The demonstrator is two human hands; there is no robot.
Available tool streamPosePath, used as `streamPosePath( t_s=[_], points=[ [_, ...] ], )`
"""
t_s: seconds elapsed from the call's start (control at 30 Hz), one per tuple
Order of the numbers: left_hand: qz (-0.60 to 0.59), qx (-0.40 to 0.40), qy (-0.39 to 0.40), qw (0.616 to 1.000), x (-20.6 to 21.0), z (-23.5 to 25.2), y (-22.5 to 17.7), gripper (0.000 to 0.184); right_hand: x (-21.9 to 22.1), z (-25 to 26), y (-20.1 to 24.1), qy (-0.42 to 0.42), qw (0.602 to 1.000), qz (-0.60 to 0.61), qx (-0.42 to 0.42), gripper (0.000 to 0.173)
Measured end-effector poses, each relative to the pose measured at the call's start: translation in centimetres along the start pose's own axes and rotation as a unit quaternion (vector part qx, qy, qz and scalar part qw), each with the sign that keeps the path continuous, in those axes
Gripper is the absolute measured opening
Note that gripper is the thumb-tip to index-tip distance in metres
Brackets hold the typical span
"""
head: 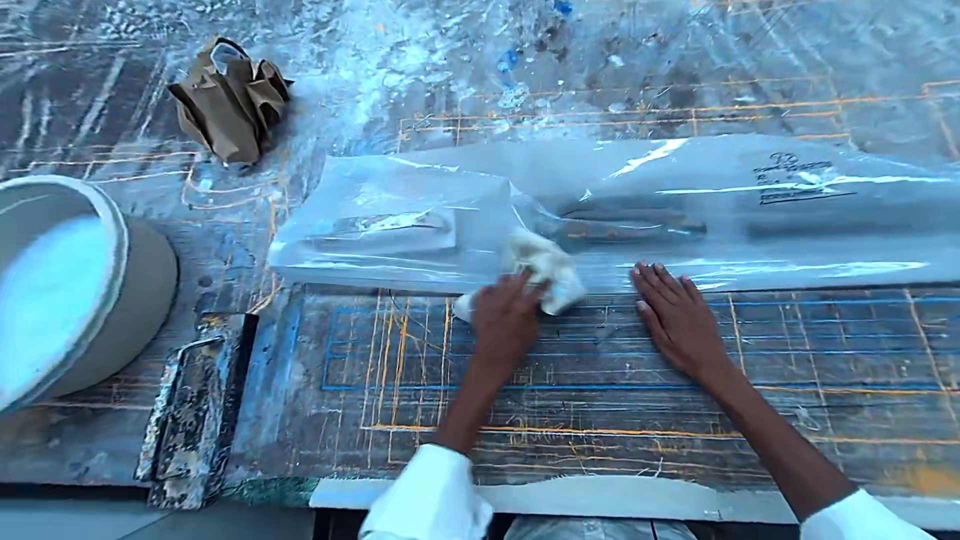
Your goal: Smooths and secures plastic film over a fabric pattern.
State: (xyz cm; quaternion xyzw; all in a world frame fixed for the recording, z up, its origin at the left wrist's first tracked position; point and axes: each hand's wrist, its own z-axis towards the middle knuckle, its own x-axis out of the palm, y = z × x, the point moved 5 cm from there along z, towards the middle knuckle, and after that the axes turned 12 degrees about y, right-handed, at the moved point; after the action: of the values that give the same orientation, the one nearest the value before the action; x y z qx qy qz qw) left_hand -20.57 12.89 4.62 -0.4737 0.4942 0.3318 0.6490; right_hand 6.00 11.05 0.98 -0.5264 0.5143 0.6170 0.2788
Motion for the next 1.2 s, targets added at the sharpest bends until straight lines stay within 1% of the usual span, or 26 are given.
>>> streamPosePath(
  t_s=[0.1,0.13,0.17,0.2,0.23,0.3,0.33,0.37,0.43,0.53,0.57,0.6,0.63,0.67,0.73,0.77,0.8,0.83,0.93,0.97,1.0,1.03,1.07,1.13,1.17,1.2],
  points=[
    [0.042,-0.166,0.017,0.985,-5.4,-4.5,11.5,0.034,-0.1,0.2,0.1,-0.001,1.000,0.009,-0.001,0.058],
    [0.040,-0.213,0.027,0.976,-6.9,-5.3,13.5,0.032,-0.2,0.1,0.2,-0.004,1.000,0.012,-0.003,0.058],
    [0.039,-0.244,0.028,0.969,-7.8,-5.5,13.9,0.030,-0.2,0.1,0.3,-0.006,1.000,0.013,-0.004,0.058],
    [0.035,-0.255,0.035,0.966,-7.8,-5.1,12.5,0.030,-0.2,0.1,0.3,-0.007,1.000,0.014,-0.001,0.059],
    [0.031,-0.237,0.039,0.970,-6.8,-4.3,9.4,0.030,-0.2,-0.1,0.3,-0.002,1.000,0.017,0.004,0.059],
    [0.032,-0.106,-0.004,0.994,-3.6,-1.4,1.7,0.029,-0.4,0.4,0.1,-0.013,1.000,0.019,0.003,0.061],
    [0.037,-0.035,-0.014,0.999,-1.9,-0.5,-0.6,0.030,-0.4,0.6,0.1,-0.019,1.000,0.019,0.000,0.061],
    [0.032,0.006,-0.002,0.999,-0.9,-0.6,-0.8,0.032,0.0,0.3,0.0,-0.020,1.000,0.022,0.000,0.061],
    [0.040,-0.014,0.009,0.999,-1.9,-2.5,4.5,0.037,0.4,0.1,-0.3,-0.021,1.000,0.019,0.000,0.062],
    [0.081,-0.196,0.025,0.977,-7.1,-6.5,16.6,0.038,0.3,0.1,-0.4,-0.020,1.000,0.010,0.000,0.063],
    [0.079,-0.251,0.029,0.964,-8.6,-7.4,19.4,0.035,0.3,0.0,-0.3,-0.016,1.000,0.008,0.001,0.063],
    [0.073,-0.281,0.029,0.957,-9.4,-7.8,20.5,0.032,0.3,-0.1,-0.3,-0.013,1.000,0.008,0.002,0.063],
    [0.065,-0.286,0.033,0.955,-9.7,-7.4,19.6,0.030,0.2,0.1,-0.3,-0.014,1.000,0.011,0.001,0.063],
    [0.050,-0.264,0.045,0.962,-9.1,-6.6,17.1,0.031,0.1,0.2,-0.3,-0.018,1.000,0.013,0.001,0.063],
    [0.037,-0.136,0.030,0.990,-6.1,-4.5,10.1,0.028,0.1,0.3,-0.4,-0.016,1.000,0.016,0.005,0.064],
    [0.037,-0.081,0.016,0.996,-4.7,-4.0,8.1,0.029,0.0,0.2,-0.4,-0.009,1.000,0.017,0.007,0.064],
    [0.037,-0.056,0.001,0.998,-4.0,-4.0,8.3,0.032,0.0,0.1,-0.4,-0.003,1.000,0.017,0.008,0.065],
    [0.036,-0.067,-0.002,0.997,-4.3,-4.5,10.5,0.035,0.0,0.1,-0.4,0.001,1.000,0.015,0.007,0.065],
    [0.059,-0.216,0.019,0.974,-8.2,-7.2,19.9,0.038,0.1,0.4,-0.5,0.000,1.000,0.003,0.002,0.066],
    [0.051,-0.263,0.028,0.963,-9.2,-7.3,21.5,0.038,0.1,0.3,-0.6,-0.001,1.000,0.001,0.003,0.066],
    [0.038,-0.294,0.033,0.954,-9.7,-6.9,21.4,0.035,0.1,0.1,-0.6,-0.001,1.000,0.001,0.004,0.066],
    [0.025,-0.300,0.038,0.953,-9.6,-6.4,19.5,0.033,0.1,-0.1,-0.5,0.000,1.000,0.000,0.003,0.067],
    [0.021,-0.273,0.035,0.961,-8.7,-5.5,16.3,0.031,0.0,-0.1,-0.5,-0.003,1.000,0.000,-0.001,0.067],
    [0.027,-0.119,-0.009,0.992,-5.7,-3.9,9.9,0.028,0.0,0.5,-0.5,-0.014,1.000,0.001,-0.006,0.068],
    [0.018,-0.062,-0.009,0.998,-4.6,-3.7,8.9,0.030,0.2,0.4,-0.5,-0.012,1.000,0.001,-0.004,0.069],
    [0.018,-0.044,-0.001,0.999,-4.4,-4.0,9.9,0.035,0.3,0.2,-0.6,-0.007,1.000,0.002,-0.002,0.069]
  ],
)
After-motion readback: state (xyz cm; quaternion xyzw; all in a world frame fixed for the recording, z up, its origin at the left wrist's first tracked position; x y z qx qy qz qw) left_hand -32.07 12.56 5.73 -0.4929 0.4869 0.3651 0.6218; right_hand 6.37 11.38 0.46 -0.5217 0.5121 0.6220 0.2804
